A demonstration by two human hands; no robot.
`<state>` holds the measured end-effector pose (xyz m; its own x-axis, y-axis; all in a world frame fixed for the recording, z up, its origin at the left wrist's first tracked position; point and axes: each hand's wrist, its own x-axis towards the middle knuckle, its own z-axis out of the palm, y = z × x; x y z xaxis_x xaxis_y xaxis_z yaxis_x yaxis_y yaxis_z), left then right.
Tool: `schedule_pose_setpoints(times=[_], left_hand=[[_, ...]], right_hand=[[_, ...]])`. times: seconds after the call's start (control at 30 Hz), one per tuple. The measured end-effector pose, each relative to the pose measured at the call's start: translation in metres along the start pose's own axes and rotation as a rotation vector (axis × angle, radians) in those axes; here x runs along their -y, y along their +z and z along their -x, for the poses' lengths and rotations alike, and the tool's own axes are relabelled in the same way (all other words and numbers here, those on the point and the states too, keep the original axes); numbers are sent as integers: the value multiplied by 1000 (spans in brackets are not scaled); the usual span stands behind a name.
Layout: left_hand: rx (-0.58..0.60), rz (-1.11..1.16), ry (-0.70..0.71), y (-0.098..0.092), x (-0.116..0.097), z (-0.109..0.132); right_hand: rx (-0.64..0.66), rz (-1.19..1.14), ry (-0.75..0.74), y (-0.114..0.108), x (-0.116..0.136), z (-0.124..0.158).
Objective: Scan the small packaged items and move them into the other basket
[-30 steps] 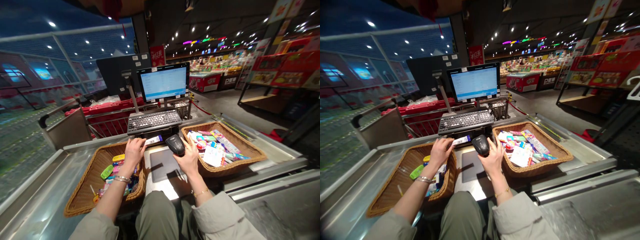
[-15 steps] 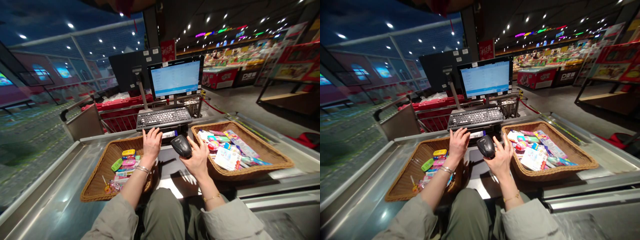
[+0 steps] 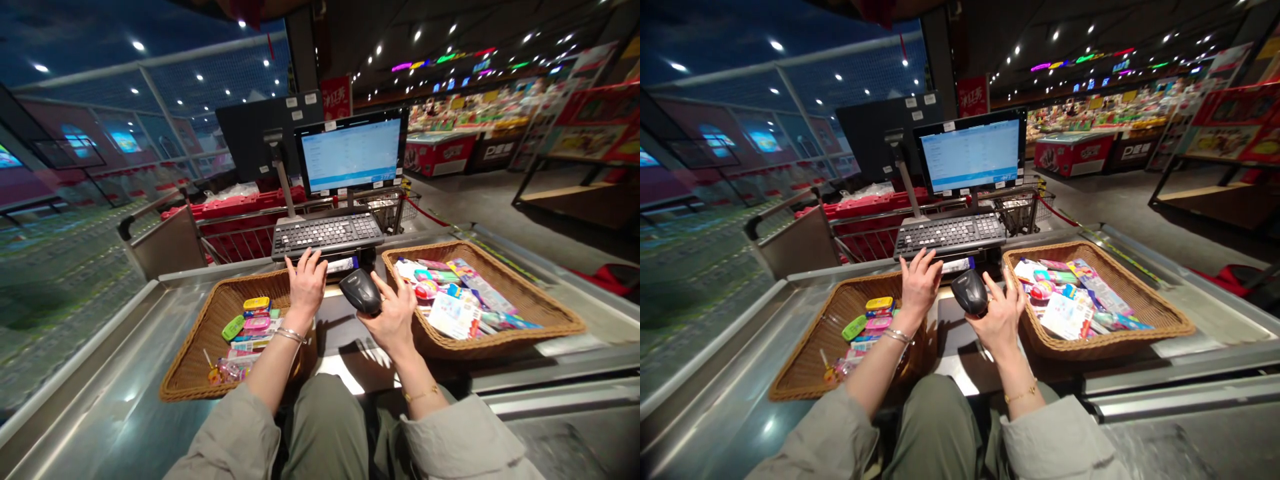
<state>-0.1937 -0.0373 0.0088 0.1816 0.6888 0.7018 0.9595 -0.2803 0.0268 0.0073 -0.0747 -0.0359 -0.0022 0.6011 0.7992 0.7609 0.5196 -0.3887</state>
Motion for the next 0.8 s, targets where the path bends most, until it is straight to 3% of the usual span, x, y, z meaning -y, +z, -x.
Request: schedule_pose_setpoints(times=[0.57,0.8], left_hand=[[-15,1,-11,2,-4,-4],[-31,53,2,-2,-11,-12]], right_hand=[[34,-6,7,-2,-1,1],[-11,6,99,-18,-1,-6]])
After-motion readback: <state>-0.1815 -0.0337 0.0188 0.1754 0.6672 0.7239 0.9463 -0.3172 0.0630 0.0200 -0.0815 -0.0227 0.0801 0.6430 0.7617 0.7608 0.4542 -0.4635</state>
